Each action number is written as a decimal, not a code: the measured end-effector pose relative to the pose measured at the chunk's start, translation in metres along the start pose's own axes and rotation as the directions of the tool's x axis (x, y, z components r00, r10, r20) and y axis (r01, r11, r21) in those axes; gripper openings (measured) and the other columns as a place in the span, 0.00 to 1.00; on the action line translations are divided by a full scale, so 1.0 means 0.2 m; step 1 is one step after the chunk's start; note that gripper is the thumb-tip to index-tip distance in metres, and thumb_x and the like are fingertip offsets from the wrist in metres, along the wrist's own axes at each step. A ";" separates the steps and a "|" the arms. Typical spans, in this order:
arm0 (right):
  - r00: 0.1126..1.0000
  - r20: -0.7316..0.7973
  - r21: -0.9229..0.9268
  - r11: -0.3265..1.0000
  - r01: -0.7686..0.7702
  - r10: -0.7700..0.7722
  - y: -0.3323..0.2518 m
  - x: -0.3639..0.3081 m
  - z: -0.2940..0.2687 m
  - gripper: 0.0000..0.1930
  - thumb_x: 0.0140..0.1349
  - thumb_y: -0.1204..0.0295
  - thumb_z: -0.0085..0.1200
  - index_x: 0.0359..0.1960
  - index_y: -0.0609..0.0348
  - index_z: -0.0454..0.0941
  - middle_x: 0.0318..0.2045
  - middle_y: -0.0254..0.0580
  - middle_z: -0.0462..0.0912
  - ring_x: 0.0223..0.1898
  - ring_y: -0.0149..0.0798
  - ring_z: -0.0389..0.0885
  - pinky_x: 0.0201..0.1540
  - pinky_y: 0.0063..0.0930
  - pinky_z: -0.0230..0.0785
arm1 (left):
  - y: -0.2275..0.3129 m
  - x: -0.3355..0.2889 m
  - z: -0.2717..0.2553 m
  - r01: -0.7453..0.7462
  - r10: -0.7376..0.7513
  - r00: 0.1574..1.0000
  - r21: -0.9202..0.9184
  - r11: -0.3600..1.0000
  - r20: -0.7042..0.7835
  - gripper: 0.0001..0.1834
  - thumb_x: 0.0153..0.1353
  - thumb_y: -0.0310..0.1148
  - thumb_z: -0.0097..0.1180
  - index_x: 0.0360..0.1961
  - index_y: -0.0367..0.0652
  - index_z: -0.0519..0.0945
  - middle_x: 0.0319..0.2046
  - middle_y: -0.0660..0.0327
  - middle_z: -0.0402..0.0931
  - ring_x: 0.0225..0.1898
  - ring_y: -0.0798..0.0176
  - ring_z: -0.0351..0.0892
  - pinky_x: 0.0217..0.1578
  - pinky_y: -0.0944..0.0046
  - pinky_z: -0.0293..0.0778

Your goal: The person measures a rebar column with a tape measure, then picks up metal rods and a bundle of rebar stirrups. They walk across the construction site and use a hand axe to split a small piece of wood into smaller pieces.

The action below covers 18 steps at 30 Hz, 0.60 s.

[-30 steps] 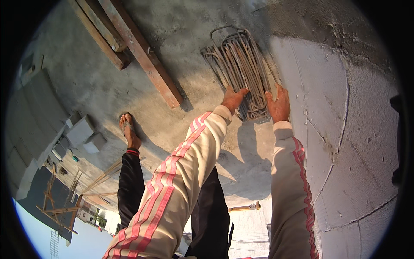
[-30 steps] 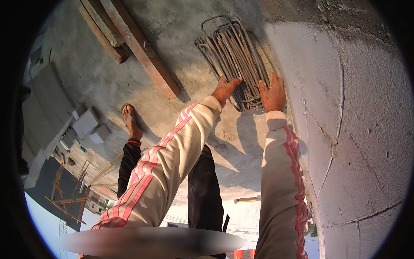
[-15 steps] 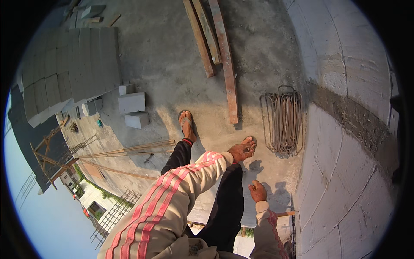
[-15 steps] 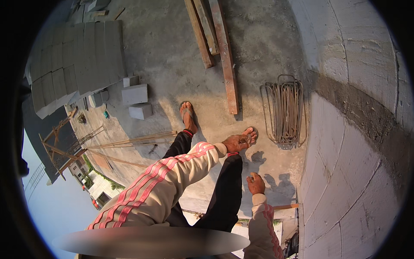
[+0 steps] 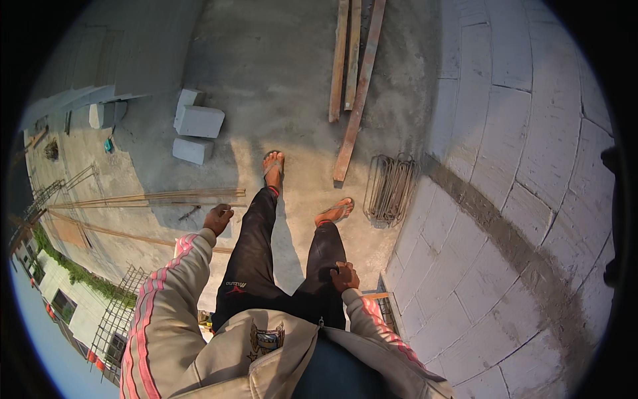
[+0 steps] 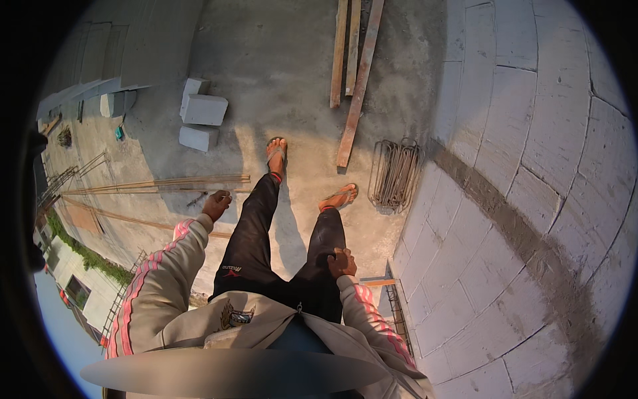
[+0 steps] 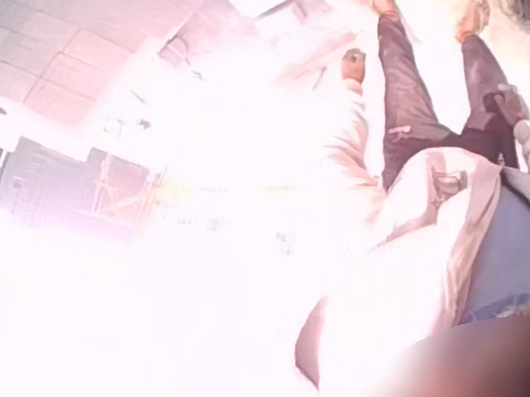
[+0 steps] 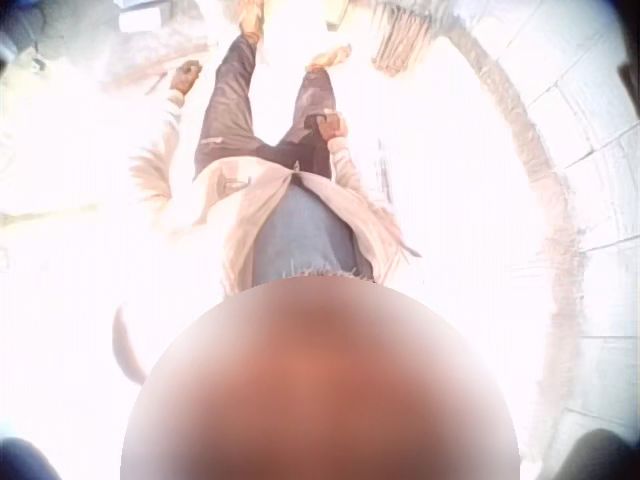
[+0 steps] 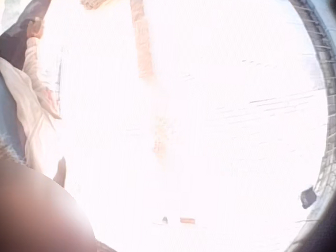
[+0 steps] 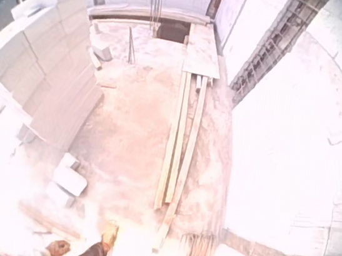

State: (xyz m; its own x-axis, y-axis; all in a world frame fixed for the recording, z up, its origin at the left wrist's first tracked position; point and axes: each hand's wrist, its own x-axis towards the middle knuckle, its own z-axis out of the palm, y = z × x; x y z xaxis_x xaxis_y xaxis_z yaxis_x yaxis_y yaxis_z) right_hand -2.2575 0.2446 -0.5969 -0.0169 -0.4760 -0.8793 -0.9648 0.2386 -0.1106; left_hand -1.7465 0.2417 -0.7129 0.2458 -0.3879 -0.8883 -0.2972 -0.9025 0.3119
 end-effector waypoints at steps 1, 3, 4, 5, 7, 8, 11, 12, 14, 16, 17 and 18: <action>0.999 0.047 -0.056 0.998 0.021 -0.018 -0.06 0.04 -0.09 0.23 0.65 0.52 0.58 0.57 0.48 0.82 0.54 0.56 0.79 0.54 0.62 0.81 0.57 0.53 0.75 | -0.05 -0.04 -0.06 -0.027 0.027 1.000 -0.007 1.000 0.002 0.29 0.60 0.51 0.62 0.54 0.40 0.84 0.48 0.42 0.85 0.51 0.46 0.86 0.53 0.52 0.78; 0.995 0.088 -0.094 0.994 0.052 -0.043 -0.19 0.11 -0.26 0.25 0.65 0.50 0.58 0.57 0.49 0.82 0.52 0.57 0.80 0.54 0.62 0.82 0.58 0.53 0.74 | -0.15 -0.19 -0.17 0.059 -0.059 0.998 -0.005 0.998 -0.011 0.29 0.60 0.52 0.62 0.55 0.43 0.84 0.48 0.43 0.85 0.51 0.45 0.86 0.54 0.51 0.78; 0.995 0.075 -0.066 0.995 0.076 -0.071 -0.24 0.15 -0.34 0.24 0.64 0.50 0.58 0.56 0.50 0.82 0.51 0.57 0.81 0.54 0.61 0.82 0.57 0.52 0.74 | -0.18 -0.25 -0.19 0.024 -0.025 0.998 -0.017 1.000 -0.050 0.28 0.61 0.49 0.63 0.55 0.40 0.83 0.43 0.50 0.85 0.44 0.53 0.86 0.47 0.56 0.79; 0.991 0.044 -0.044 0.991 0.126 -0.124 -0.31 0.20 -0.41 0.21 0.65 0.53 0.57 0.54 0.50 0.83 0.49 0.57 0.84 0.52 0.58 0.83 0.56 0.49 0.75 | -0.19 -0.31 -0.20 0.050 -0.052 0.996 -0.032 0.998 -0.068 0.26 0.63 0.46 0.63 0.55 0.37 0.81 0.38 0.56 0.85 0.36 0.61 0.86 0.41 0.60 0.80; 0.955 -0.017 0.081 0.951 0.298 -0.297 -0.46 0.30 -0.55 0.23 0.65 0.54 0.57 0.55 0.55 0.82 0.45 0.57 0.87 0.46 0.54 0.87 0.51 0.44 0.77 | -0.18 -0.43 -0.21 0.008 -0.020 0.993 -0.112 0.994 -0.114 0.26 0.63 0.47 0.63 0.53 0.36 0.81 0.39 0.56 0.85 0.37 0.61 0.86 0.42 0.60 0.80; 0.934 0.006 0.168 0.921 0.351 -0.357 -0.54 0.34 -0.61 0.23 0.66 0.54 0.57 0.55 0.57 0.82 0.43 0.56 0.87 0.43 0.52 0.88 0.49 0.42 0.78 | -0.16 -0.49 -0.20 0.011 -0.035 0.993 -0.197 0.980 -0.117 0.26 0.63 0.47 0.63 0.53 0.36 0.81 0.40 0.55 0.84 0.37 0.60 0.86 0.43 0.60 0.80; 0.909 0.111 0.309 0.883 0.353 -0.402 -0.79 0.43 -0.79 0.25 0.69 0.55 0.56 0.55 0.64 0.80 0.39 0.51 0.87 0.37 0.45 0.88 0.43 0.37 0.79 | -0.06 -0.66 -0.16 0.026 -0.072 0.992 -0.400 0.916 -0.103 0.26 0.64 0.48 0.63 0.52 0.37 0.82 0.43 0.54 0.84 0.39 0.60 0.87 0.46 0.60 0.80; 0.883 0.116 0.323 0.858 0.399 -0.454 -0.87 0.44 -0.84 0.25 0.70 0.55 0.56 0.55 0.66 0.79 0.38 0.49 0.86 0.36 0.41 0.87 0.41 0.35 0.79 | -0.02 -0.72 -0.13 0.007 -0.070 0.989 -0.434 0.901 -0.129 0.26 0.64 0.48 0.62 0.53 0.37 0.82 0.44 0.54 0.85 0.39 0.60 0.87 0.47 0.60 0.80; 0.833 0.160 0.348 0.820 0.454 -0.529 -1.02 0.47 -0.91 0.24 0.71 0.56 0.56 0.54 0.69 0.78 0.36 0.45 0.84 0.34 0.36 0.85 0.38 0.32 0.78 | 0.04 -0.84 -0.10 0.012 -0.085 0.988 -0.488 0.873 -0.126 0.27 0.64 0.49 0.62 0.55 0.38 0.82 0.45 0.53 0.85 0.41 0.60 0.87 0.48 0.60 0.80; 0.785 0.217 0.370 0.793 0.484 -0.581 -1.12 0.52 -0.96 0.22 0.71 0.59 0.56 0.53 0.70 0.78 0.34 0.42 0.82 0.31 0.34 0.82 0.36 0.30 0.77 | 0.10 -0.94 -0.04 0.015 -0.098 0.989 -0.578 0.816 -0.113 0.28 0.64 0.49 0.63 0.58 0.41 0.82 0.47 0.52 0.86 0.45 0.59 0.87 0.51 0.60 0.79; 0.764 0.242 0.382 0.782 0.492 -0.598 -1.15 0.54 -0.99 0.22 0.71 0.60 0.56 0.52 0.70 0.78 0.33 0.40 0.81 0.30 0.33 0.81 0.35 0.29 0.76 | 0.12 -1.00 -0.01 -0.022 -0.088 0.982 -0.565 0.825 -0.168 0.28 0.63 0.49 0.63 0.58 0.41 0.83 0.47 0.52 0.86 0.47 0.58 0.87 0.52 0.60 0.79; 0.802 0.257 0.342 0.827 0.446 -0.539 -1.19 0.57 -1.01 0.18 0.70 0.61 0.57 0.49 0.66 0.79 0.29 0.36 0.78 0.27 0.31 0.77 0.31 0.27 0.73 | 0.13 -1.05 0.01 -0.061 -0.074 0.972 -0.548 0.834 -0.221 0.27 0.63 0.49 0.64 0.57 0.42 0.83 0.48 0.52 0.86 0.48 0.58 0.86 0.52 0.60 0.78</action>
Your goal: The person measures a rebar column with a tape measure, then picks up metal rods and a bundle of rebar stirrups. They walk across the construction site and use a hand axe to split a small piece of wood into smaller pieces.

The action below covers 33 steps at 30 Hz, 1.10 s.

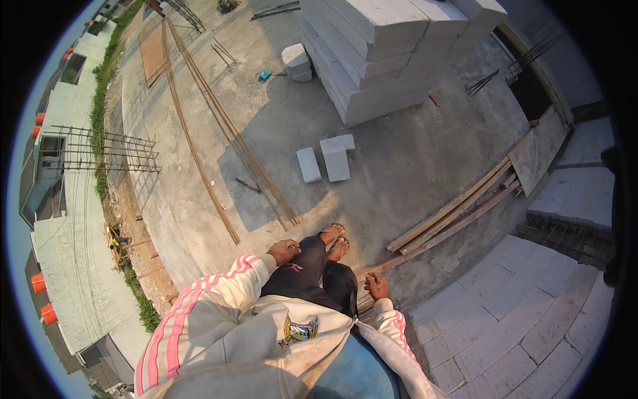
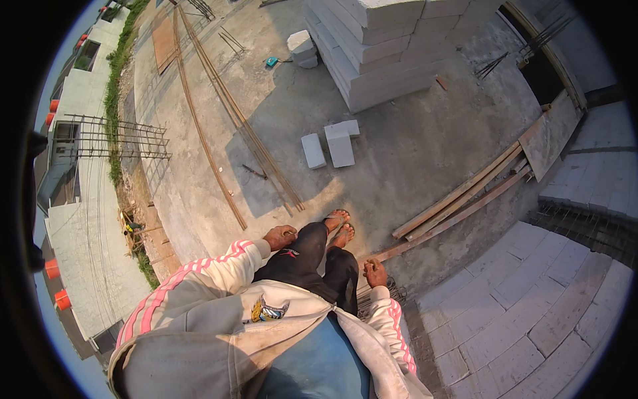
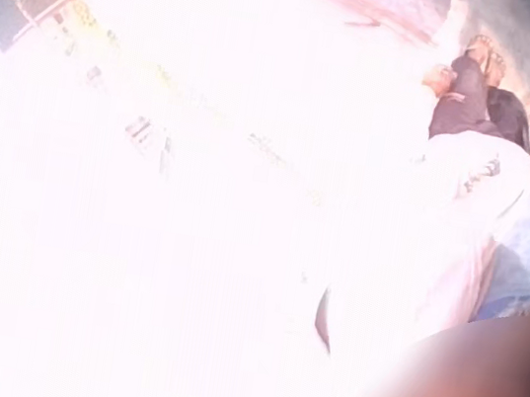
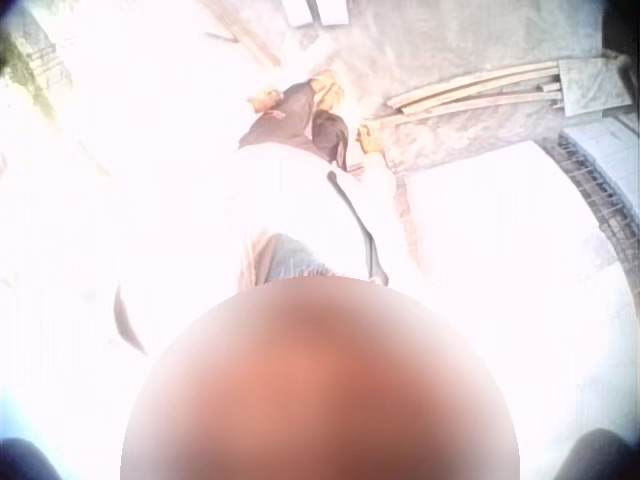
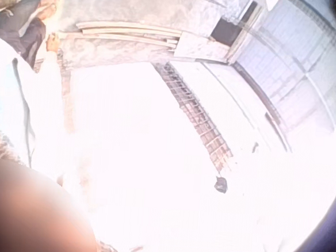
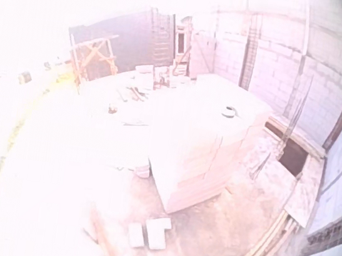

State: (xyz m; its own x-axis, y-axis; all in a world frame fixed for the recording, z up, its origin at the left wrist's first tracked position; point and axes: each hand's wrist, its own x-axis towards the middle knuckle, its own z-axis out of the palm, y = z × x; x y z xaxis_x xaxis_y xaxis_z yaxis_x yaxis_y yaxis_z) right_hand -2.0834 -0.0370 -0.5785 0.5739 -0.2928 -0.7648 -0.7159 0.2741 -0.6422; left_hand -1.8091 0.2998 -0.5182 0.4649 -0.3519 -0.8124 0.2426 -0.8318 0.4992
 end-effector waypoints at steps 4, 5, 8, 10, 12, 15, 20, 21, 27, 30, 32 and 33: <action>0.995 0.077 -0.092 0.994 -0.056 0.063 -0.05 0.03 -0.18 0.14 0.68 0.63 0.57 0.46 0.61 0.79 0.26 0.35 0.77 0.22 0.32 0.76 0.24 0.28 0.69 | 0.03 -0.15 0.03 -0.016 0.006 0.987 -0.064 0.998 -0.161 0.29 0.62 0.53 0.64 0.57 0.45 0.84 0.49 0.51 0.86 0.52 0.53 0.85 0.57 0.58 0.76; 0.990 0.034 -0.163 0.978 -0.132 0.139 -0.08 0.03 -0.23 0.14 0.67 0.63 0.58 0.46 0.60 0.80 0.25 0.36 0.78 0.21 0.33 0.78 0.22 0.29 0.69 | 0.05 -0.18 0.00 -0.012 0.006 0.974 -0.023 1.000 -0.225 0.29 0.62 0.53 0.63 0.57 0.45 0.84 0.49 0.51 0.86 0.52 0.52 0.85 0.58 0.57 0.76; 0.984 0.076 -0.330 0.935 -0.128 0.162 -0.20 0.05 -0.36 0.14 0.67 0.63 0.57 0.46 0.60 0.82 0.28 0.43 0.84 0.24 0.40 0.85 0.20 0.32 0.71 | 0.05 -0.27 -0.09 0.017 -0.023 0.957 -0.021 1.000 -0.289 0.29 0.61 0.56 0.62 0.54 0.45 0.85 0.48 0.51 0.86 0.52 0.50 0.85 0.58 0.56 0.76; 0.986 0.092 -0.405 0.910 -0.092 0.140 -0.30 0.09 -0.42 0.15 0.66 0.61 0.57 0.46 0.61 0.83 0.28 0.44 0.85 0.25 0.40 0.87 0.20 0.32 0.72 | 0.03 -0.31 -0.19 0.001 -0.014 0.966 -0.050 0.999 -0.259 0.27 0.61 0.55 0.62 0.52 0.45 0.86 0.49 0.51 0.86 0.52 0.50 0.85 0.57 0.56 0.76; 0.992 0.066 -0.466 0.883 -0.063 0.106 -0.40 0.16 -0.44 0.16 0.67 0.60 0.56 0.44 0.61 0.84 0.26 0.42 0.86 0.23 0.37 0.86 0.20 0.32 0.72 | -0.02 -0.32 -0.25 0.035 -0.063 0.969 -0.119 0.992 -0.238 0.25 0.62 0.54 0.61 0.48 0.46 0.87 0.48 0.52 0.86 0.52 0.50 0.85 0.55 0.56 0.76; 0.995 0.099 -0.429 0.901 0.069 -0.029 -0.55 0.30 -0.40 0.15 0.66 0.60 0.57 0.41 0.60 0.84 0.26 0.42 0.85 0.22 0.37 0.86 0.19 0.30 0.70 | -0.13 -0.30 -0.31 -0.025 -0.030 0.928 -0.140 0.990 -0.372 0.24 0.61 0.55 0.59 0.44 0.47 0.88 0.42 0.52 0.87 0.46 0.49 0.85 0.50 0.54 0.76; 0.988 0.134 -0.231 0.972 -0.049 0.081 -0.85 0.59 -0.11 0.09 0.64 0.67 0.56 0.38 0.61 0.82 0.20 0.39 0.80 0.17 0.35 0.78 0.17 0.31 0.65 | -0.31 -0.17 -0.44 0.025 -0.094 0.954 -0.236 0.971 -0.285 0.20 0.64 0.52 0.61 0.44 0.48 0.90 0.38 0.55 0.88 0.41 0.58 0.85 0.47 0.58 0.75; 0.986 0.153 -0.250 0.968 -0.027 0.067 -0.92 0.63 -0.04 0.09 0.64 0.68 0.56 0.39 0.60 0.82 0.20 0.39 0.80 0.17 0.35 0.78 0.16 0.31 0.64 | -0.33 -0.14 -0.48 0.041 -0.101 0.956 -0.214 0.976 -0.275 0.20 0.64 0.52 0.62 0.44 0.49 0.90 0.38 0.55 0.88 0.42 0.57 0.85 0.47 0.58 0.75; 0.983 0.128 -0.199 0.975 -0.102 0.129 -1.33 0.86 0.49 0.08 0.66 0.69 0.57 0.42 0.59 0.80 0.22 0.39 0.78 0.18 0.35 0.78 0.15 0.28 0.60 | -0.32 0.10 -0.95 0.095 -0.120 0.976 -0.140 0.986 -0.183 0.20 0.63 0.54 0.62 0.45 0.52 0.90 0.42 0.55 0.88 0.45 0.54 0.86 0.49 0.54 0.76; 0.976 0.184 -0.270 0.961 -0.064 0.116 -1.55 0.93 0.73 0.09 0.65 0.67 0.58 0.42 0.59 0.80 0.22 0.40 0.79 0.19 0.36 0.79 0.15 0.29 0.62 | -0.28 0.26 -1.37 -0.010 -0.009 0.971 -0.080 0.997 -0.238 0.21 0.62 0.53 0.63 0.43 0.49 0.89 0.42 0.54 0.88 0.46 0.52 0.86 0.50 0.53 0.76; 0.989 0.113 -0.358 0.932 -0.052 0.098 -1.72 1.00 0.88 0.10 0.65 0.67 0.58 0.41 0.59 0.80 0.23 0.39 0.79 0.20 0.36 0.80 0.16 0.28 0.64 | -0.25 0.36 -1.70 -0.071 0.024 0.952 -0.144 0.987 -0.305 0.22 0.62 0.54 0.63 0.45 0.48 0.88 0.43 0.52 0.87 0.48 0.51 0.86 0.51 0.53 0.77; 0.989 0.110 -0.335 0.940 -0.059 0.101 -1.82 1.04 0.94 0.09 0.65 0.67 0.57 0.41 0.59 0.80 0.23 0.39 0.80 0.21 0.35 0.80 0.16 0.28 0.64 | -0.23 0.40 -1.85 -0.054 -0.020 0.948 -0.221 0.974 -0.318 0.23 0.62 0.53 0.63 0.48 0.48 0.87 0.45 0.52 0.87 0.49 0.50 0.86 0.52 0.53 0.77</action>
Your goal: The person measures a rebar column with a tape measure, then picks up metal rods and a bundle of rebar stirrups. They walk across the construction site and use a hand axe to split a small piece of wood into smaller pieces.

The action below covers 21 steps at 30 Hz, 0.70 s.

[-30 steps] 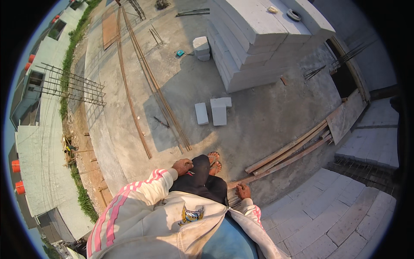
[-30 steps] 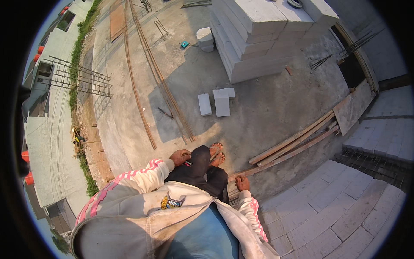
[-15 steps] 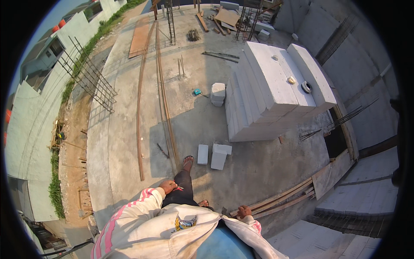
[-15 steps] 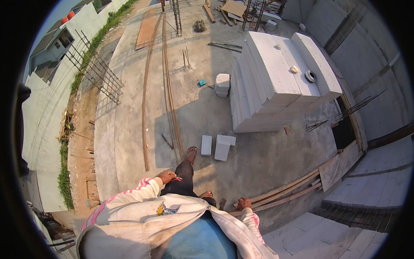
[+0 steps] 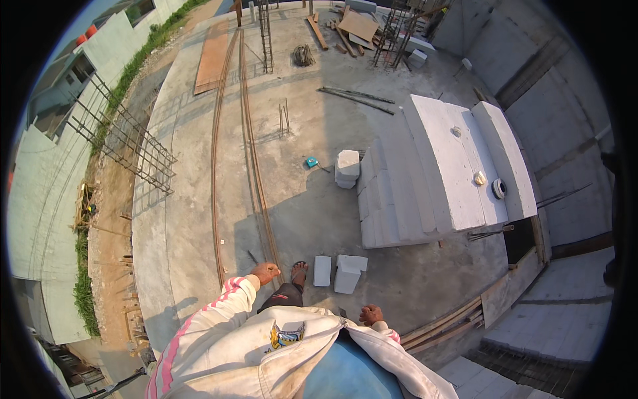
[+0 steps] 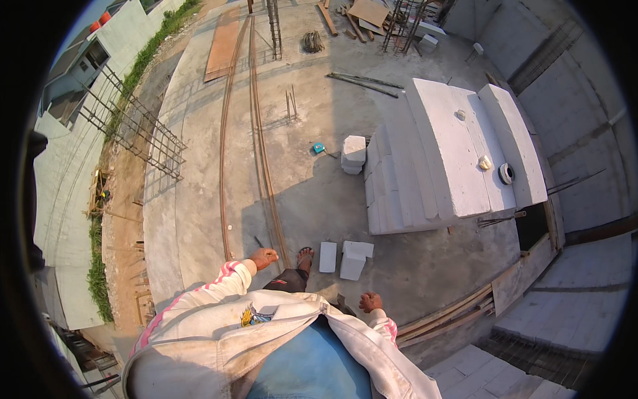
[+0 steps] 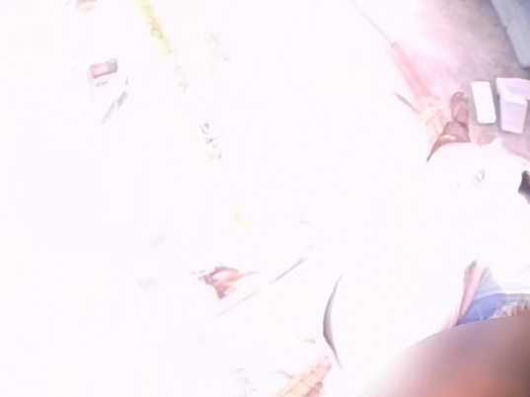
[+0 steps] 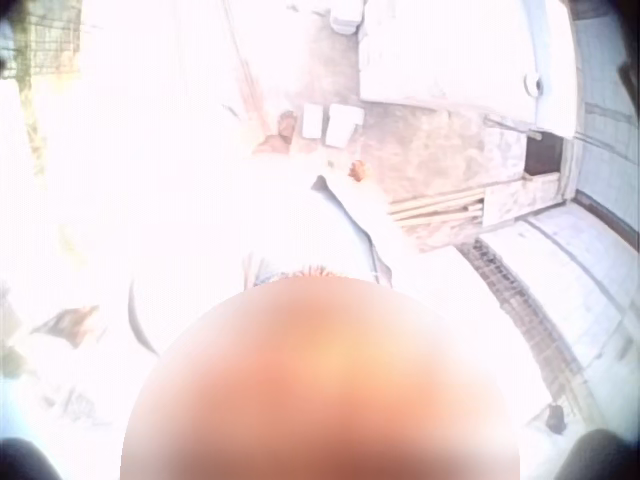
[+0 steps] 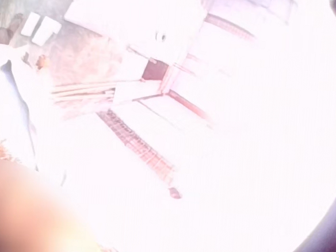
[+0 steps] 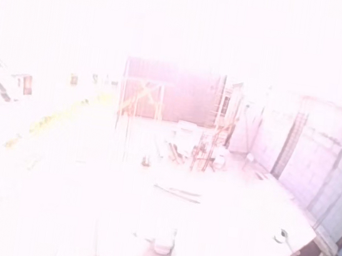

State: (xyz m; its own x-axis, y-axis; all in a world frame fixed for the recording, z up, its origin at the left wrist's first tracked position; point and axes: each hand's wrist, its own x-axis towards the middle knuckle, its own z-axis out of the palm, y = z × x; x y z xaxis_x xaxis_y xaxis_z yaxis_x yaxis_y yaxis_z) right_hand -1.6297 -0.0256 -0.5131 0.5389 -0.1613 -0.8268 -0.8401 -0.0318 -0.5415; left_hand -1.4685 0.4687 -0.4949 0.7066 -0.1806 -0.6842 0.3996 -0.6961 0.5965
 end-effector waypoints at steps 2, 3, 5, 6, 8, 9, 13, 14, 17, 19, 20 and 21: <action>0.999 -0.039 0.041 0.999 -0.015 0.017 -0.21 0.06 0.01 0.09 0.65 0.67 0.57 0.41 0.59 0.81 0.23 0.38 0.80 0.21 0.35 0.81 0.17 0.28 0.64 | 0.09 0.15 -0.25 0.034 -0.040 0.995 -0.062 0.997 -0.086 0.24 0.63 0.52 0.63 0.51 0.46 0.85 0.46 0.51 0.87 0.50 0.51 0.86 0.52 0.54 0.77; 0.999 -0.021 0.038 0.999 0.029 -0.028 -0.31 0.10 0.01 0.08 0.66 0.67 0.56 0.40 0.58 0.81 0.23 0.37 0.80 0.22 0.35 0.81 0.17 0.27 0.64 | 0.14 0.21 -0.38 -0.006 -0.006 0.991 -0.090 0.996 -0.135 0.21 0.64 0.48 0.62 0.48 0.43 0.85 0.41 0.56 0.86 0.44 0.58 0.83 0.47 0.58 0.76; 0.998 -0.012 -0.008 0.998 0.068 -0.068 -0.46 0.16 0.02 0.08 0.66 0.66 0.55 0.36 0.57 0.80 0.23 0.36 0.80 0.22 0.34 0.81 0.18 0.26 0.64 | 0.21 0.29 -0.58 -0.074 0.037 0.970 -0.145 0.987 -0.239 0.19 0.66 0.44 0.62 0.48 0.40 0.84 0.39 0.59 0.85 0.39 0.64 0.82 0.44 0.62 0.77; 0.997 0.010 -0.039 0.996 0.079 -0.078 -0.54 0.20 0.01 0.09 0.67 0.65 0.56 0.35 0.56 0.80 0.23 0.36 0.79 0.22 0.33 0.80 0.18 0.25 0.63 | 0.24 0.32 -0.66 -0.108 0.051 0.953 -0.177 0.978 -0.299 0.20 0.66 0.44 0.62 0.50 0.39 0.84 0.41 0.58 0.85 0.41 0.63 0.84 0.45 0.62 0.78; 0.994 0.046 -0.072 0.993 0.098 -0.095 -0.67 0.26 0.00 0.10 0.67 0.62 0.57 0.33 0.55 0.79 0.22 0.34 0.78 0.21 0.31 0.79 0.18 0.24 0.62 | 0.28 0.34 -0.76 -0.129 0.032 0.934 -0.253 0.959 -0.355 0.22 0.67 0.44 0.62 0.53 0.38 0.83 0.44 0.55 0.86 0.43 0.62 0.85 0.48 0.63 0.79; 0.993 0.063 -0.071 0.992 0.106 -0.102 -0.72 0.30 0.00 0.11 0.68 0.61 0.57 0.32 0.55 0.79 0.22 0.34 0.78 0.21 0.31 0.78 0.18 0.24 0.61 | 0.28 0.35 -0.78 -0.112 0.002 0.936 -0.296 0.949 -0.351 0.23 0.67 0.44 0.61 0.54 0.37 0.82 0.46 0.54 0.86 0.43 0.62 0.86 0.48 0.63 0.79; 0.976 0.088 -0.150 0.966 0.209 -0.198 -0.84 0.47 -0.01 0.20 0.69 0.49 0.58 0.37 0.54 0.82 0.23 0.33 0.79 0.18 0.30 0.74 0.18 0.27 0.60 | 0.20 0.34 -0.68 0.004 -0.110 0.951 -0.346 0.938 -0.288 0.22 0.65 0.44 0.63 0.52 0.38 0.84 0.40 0.55 0.87 0.37 0.61 0.85 0.43 0.59 0.79; 0.981 0.037 -0.257 0.947 0.192 -0.189 -0.85 0.53 -0.01 0.22 0.69 0.46 0.58 0.38 0.54 0.82 0.23 0.33 0.80 0.18 0.30 0.74 0.18 0.27 0.60 | 0.16 0.34 -0.62 0.028 -0.114 0.961 -0.320 0.947 -0.251 0.21 0.64 0.45 0.63 0.49 0.38 0.85 0.38 0.55 0.87 0.36 0.61 0.85 0.42 0.59 0.79; 0.991 0.072 -0.339 0.932 0.131 -0.114 -0.83 0.83 0.02 0.21 0.68 0.51 0.55 0.47 0.57 0.84 0.26 0.41 0.83 0.21 0.37 0.79 0.23 0.36 0.70 | 0.04 0.33 -0.47 0.050 -0.054 0.998 -0.139 0.989 -0.030 0.20 0.65 0.46 0.63 0.41 0.38 0.86 0.33 0.58 0.85 0.35 0.61 0.83 0.41 0.60 0.77; 0.988 0.083 -0.366 0.918 0.152 -0.131 -0.81 1.06 0.01 0.20 0.68 0.54 0.55 0.50 0.57 0.84 0.29 0.45 0.86 0.24 0.42 0.83 0.27 0.41 0.74 | 0.02 0.34 -0.42 0.127 -0.119 0.985 -0.057 0.990 0.121 0.20 0.65 0.46 0.63 0.44 0.37 0.85 0.34 0.57 0.85 0.36 0.62 0.83 0.41 0.61 0.78; 0.978 0.110 -0.409 0.889 0.205 -0.175 -0.82 1.21 0.01 0.20 0.67 0.54 0.55 0.50 0.56 0.84 0.30 0.45 0.86 0.26 0.43 0.84 0.30 0.42 0.76 | 0.05 0.37 -0.43 0.161 -0.152 0.974 -0.040 0.986 0.165 0.20 0.65 0.46 0.63 0.46 0.37 0.84 0.35 0.57 0.85 0.36 0.62 0.83 0.41 0.61 0.78; 0.967 0.125 -0.485 0.837 0.254 -0.221 -0.86 1.34 0.01 0.20 0.67 0.54 0.55 0.49 0.55 0.84 0.30 0.45 0.87 0.26 0.43 0.84 0.30 0.41 0.76 | 0.08 0.39 -0.44 0.196 -0.187 0.962 -0.024 0.980 0.198 0.21 0.66 0.45 0.63 0.47 0.37 0.84 0.36 0.57 0.85 0.36 0.62 0.83 0.41 0.62 0.78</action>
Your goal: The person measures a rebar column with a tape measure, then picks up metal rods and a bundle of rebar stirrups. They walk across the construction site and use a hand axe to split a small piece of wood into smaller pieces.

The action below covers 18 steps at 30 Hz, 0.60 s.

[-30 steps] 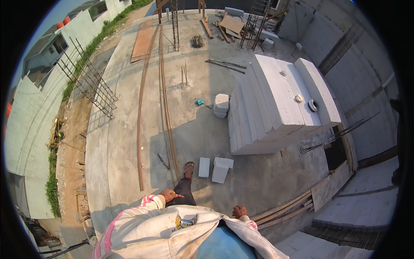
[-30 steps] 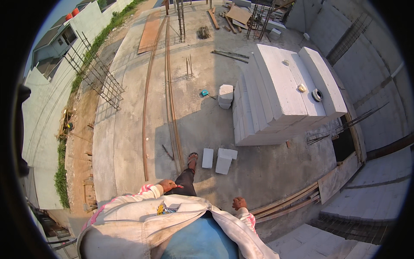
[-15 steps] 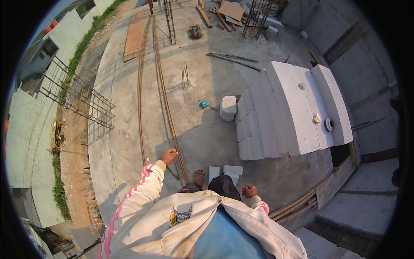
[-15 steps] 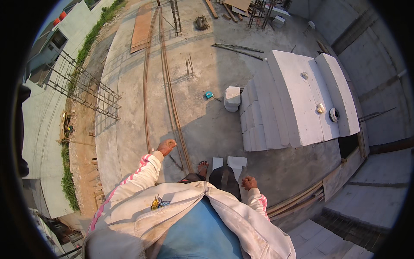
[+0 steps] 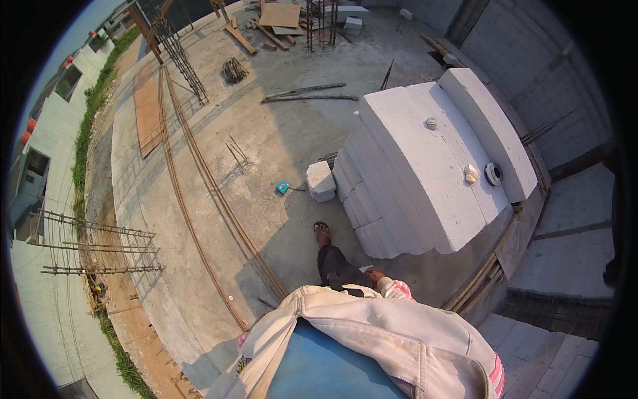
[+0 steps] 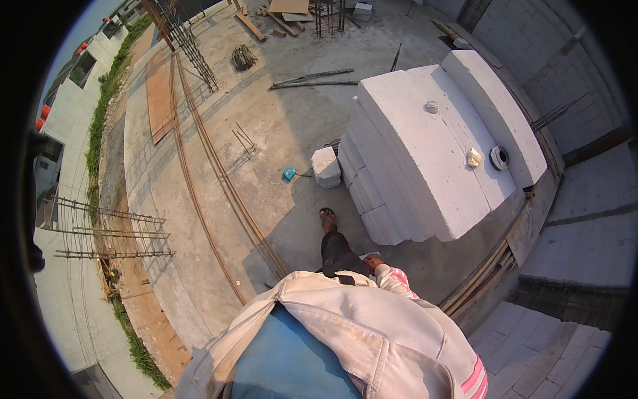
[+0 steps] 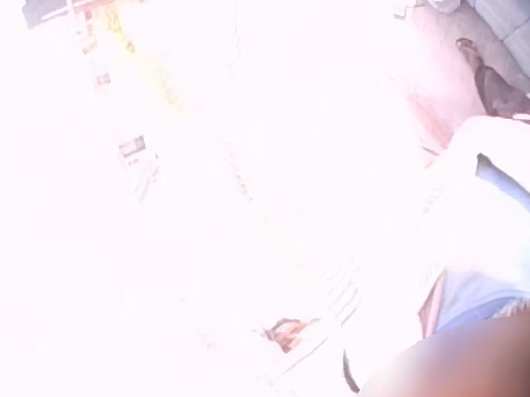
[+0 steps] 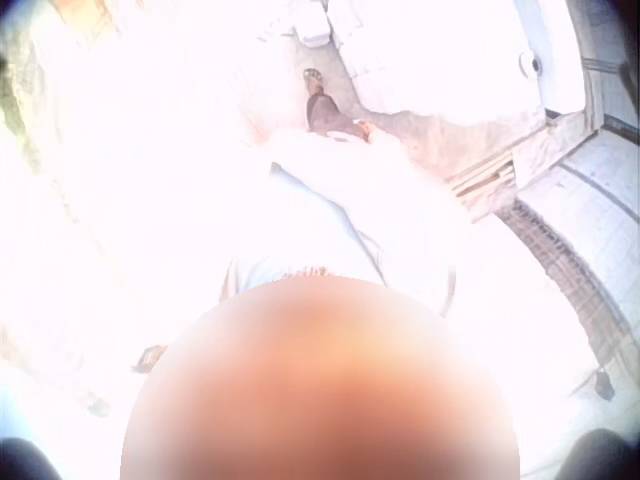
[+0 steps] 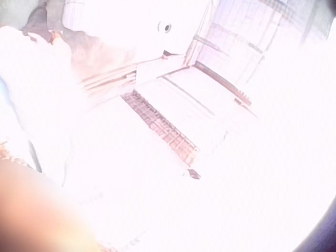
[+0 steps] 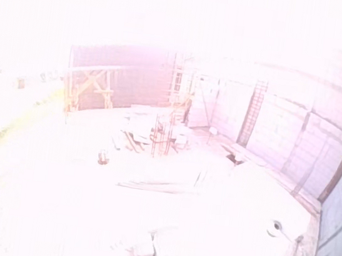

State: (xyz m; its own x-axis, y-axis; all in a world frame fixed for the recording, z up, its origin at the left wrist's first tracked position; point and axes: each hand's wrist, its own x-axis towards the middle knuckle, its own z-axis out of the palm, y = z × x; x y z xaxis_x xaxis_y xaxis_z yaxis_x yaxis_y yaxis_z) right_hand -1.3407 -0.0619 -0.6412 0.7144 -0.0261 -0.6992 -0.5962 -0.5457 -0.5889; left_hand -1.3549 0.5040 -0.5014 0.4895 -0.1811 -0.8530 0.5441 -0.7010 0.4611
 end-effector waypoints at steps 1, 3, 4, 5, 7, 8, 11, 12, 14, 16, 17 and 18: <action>0.976 -0.094 -0.128 0.974 0.185 -0.198 -0.02 0.12 -0.04 0.19 0.66 0.54 0.55 0.48 0.53 0.85 0.30 0.45 0.87 0.26 0.43 0.84 0.31 0.41 0.77 | 0.08 0.03 -0.03 0.023 -0.023 1.000 -0.005 1.000 0.018 0.21 0.66 0.45 0.63 0.48 0.37 0.84 0.36 0.57 0.86 0.36 0.63 0.84 0.41 0.62 0.78; 0.840 -0.172 -0.498 0.781 0.377 -0.515 -0.12 0.29 -0.15 0.17 0.65 0.54 0.55 0.46 0.49 0.86 0.29 0.44 0.86 0.23 0.41 0.84 0.28 0.39 0.76 | 0.30 0.09 -0.15 0.033 -0.033 0.999 -0.038 0.999 0.007 0.22 0.66 0.45 0.62 0.51 0.37 0.83 0.38 0.57 0.86 0.37 0.63 0.84 0.41 0.63 0.78; 0.903 -0.183 -0.319 0.892 0.319 -0.388 -0.19 0.33 -0.24 0.17 0.64 0.54 0.55 0.44 0.49 0.87 0.29 0.44 0.87 0.24 0.42 0.85 0.28 0.38 0.77 | 0.43 0.14 -0.22 0.021 -0.022 1.000 -0.068 0.997 -0.015 0.23 0.66 0.44 0.62 0.53 0.37 0.83 0.38 0.56 0.86 0.37 0.64 0.84 0.40 0.64 0.78; 0.973 -0.165 -0.140 0.980 0.142 -0.164 -0.29 0.36 -0.33 0.16 0.63 0.55 0.55 0.43 0.50 0.87 0.28 0.44 0.87 0.25 0.42 0.86 0.29 0.37 0.77 | 0.57 0.20 -0.30 -0.008 -0.002 0.997 -0.125 0.992 -0.075 0.23 0.66 0.44 0.62 0.54 0.37 0.82 0.39 0.56 0.86 0.38 0.64 0.84 0.40 0.64 0.78; 0.991 -0.100 0.074 0.994 -0.082 0.089 -0.51 0.37 -0.51 0.15 0.62 0.57 0.55 0.40 0.51 0.87 0.28 0.43 0.88 0.26 0.42 0.87 0.29 0.37 0.77 | 0.89 0.32 -0.47 -0.086 0.028 0.974 -0.257 0.963 -0.223 0.25 0.67 0.44 0.62 0.57 0.37 0.82 0.41 0.56 0.86 0.38 0.64 0.84 0.40 0.65 0.79; 0.991 -0.061 0.137 0.984 -0.113 0.122 -0.62 0.37 -0.59 0.15 0.61 0.58 0.55 0.38 0.52 0.87 0.27 0.43 0.88 0.26 0.41 0.88 0.29 0.37 0.77 | 1.04 0.37 -0.56 -0.163 0.049 0.940 -0.319 0.934 -0.338 0.25 0.67 0.42 0.62 0.58 0.36 0.81 0.44 0.55 0.86 0.42 0.62 0.86 0.42 0.64 0.79; 0.990 0.060 0.090 0.987 -0.134 0.129 -0.94 0.48 -0.81 0.14 0.60 0.59 0.54 0.35 0.56 0.85 0.25 0.43 0.87 0.22 0.39 0.85 0.27 0.38 0.75 | 1.44 0.41 -0.78 -0.384 0.126 0.834 -0.401 0.832 -0.538 0.25 0.69 0.45 0.61 0.61 0.42 0.79 0.50 0.58 0.84 0.45 0.62 0.86 0.43 0.62 0.79; 0.989 0.096 0.065 0.990 -0.122 0.116 -1.02 0.53 -0.85 0.14 0.60 0.60 0.55 0.34 0.57 0.85 0.24 0.43 0.86 0.20 0.38 0.83 0.26 0.38 0.75 | 1.54 0.40 -0.81 -0.381 0.114 0.829 -0.403 0.832 -0.548 0.25 0.68 0.44 0.62 0.60 0.40 0.79 0.49 0.56 0.84 0.46 0.61 0.86 0.46 0.61 0.79; 0.985 0.132 0.062 0.991 -0.116 0.107 -1.16 0.64 -0.91 0.12 0.60 0.62 0.56 0.33 0.57 0.84 0.23 0.43 0.84 0.19 0.37 0.81 0.24 0.37 0.74 | 1.68 0.41 -0.85 -0.475 0.194 0.785 -0.371 0.798 -0.588 0.26 0.66 0.43 0.64 0.57 0.35 0.81 0.47 0.53 0.85 0.47 0.59 0.86 0.50 0.60 0.80; 0.976 0.148 0.098 0.979 -0.178 0.162 -1.28 0.74 -0.93 0.11 0.61 0.63 0.57 0.32 0.57 0.83 0.21 0.41 0.83 0.18 0.37 0.80 0.24 0.35 0.74 | 1.71 0.43 -0.83 -0.390 0.166 0.784 -0.268 0.881 -0.599 0.25 0.66 0.43 0.65 0.57 0.37 0.81 0.48 0.51 0.86 0.49 0.56 0.86 0.51 0.59 0.79; 0.980 0.174 0.158 0.980 -0.120 0.092 -1.33 0.78 -0.95 0.10 0.61 0.64 0.57 0.32 0.57 0.83 0.21 0.41 0.82 0.18 0.37 0.80 0.23 0.34 0.73 | 1.69 0.46 -0.81 -0.364 0.175 0.780 -0.208 0.908 -0.601 0.25 0.66 0.43 0.65 0.57 0.38 0.81 0.48 0.50 0.86 0.49 0.54 0.86 0.52 0.58 0.79; 0.982 0.173 0.197 0.974 -0.113 0.079 -1.38 0.83 -0.96 0.09 0.62 0.64 0.57 0.32 0.57 0.82 0.21 0.40 0.82 0.19 0.36 0.81 0.22 0.34 0.73 | 1.65 0.48 -0.77 -0.350 0.143 0.793 -0.251 0.902 -0.592 0.23 0.64 0.44 0.66 0.55 0.40 0.83 0.48 0.50 0.86 0.50 0.53 0.87 0.52 0.57 0.79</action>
State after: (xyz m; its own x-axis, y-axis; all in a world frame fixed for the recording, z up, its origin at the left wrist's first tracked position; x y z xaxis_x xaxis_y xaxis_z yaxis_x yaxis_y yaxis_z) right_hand -0.9878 -0.0755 -0.5163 0.5909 0.0758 -0.8032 -0.7337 -0.3635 -0.5741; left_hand -1.0232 0.3611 -0.3939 0.8697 0.1648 -0.4653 0.4904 -0.3962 0.7762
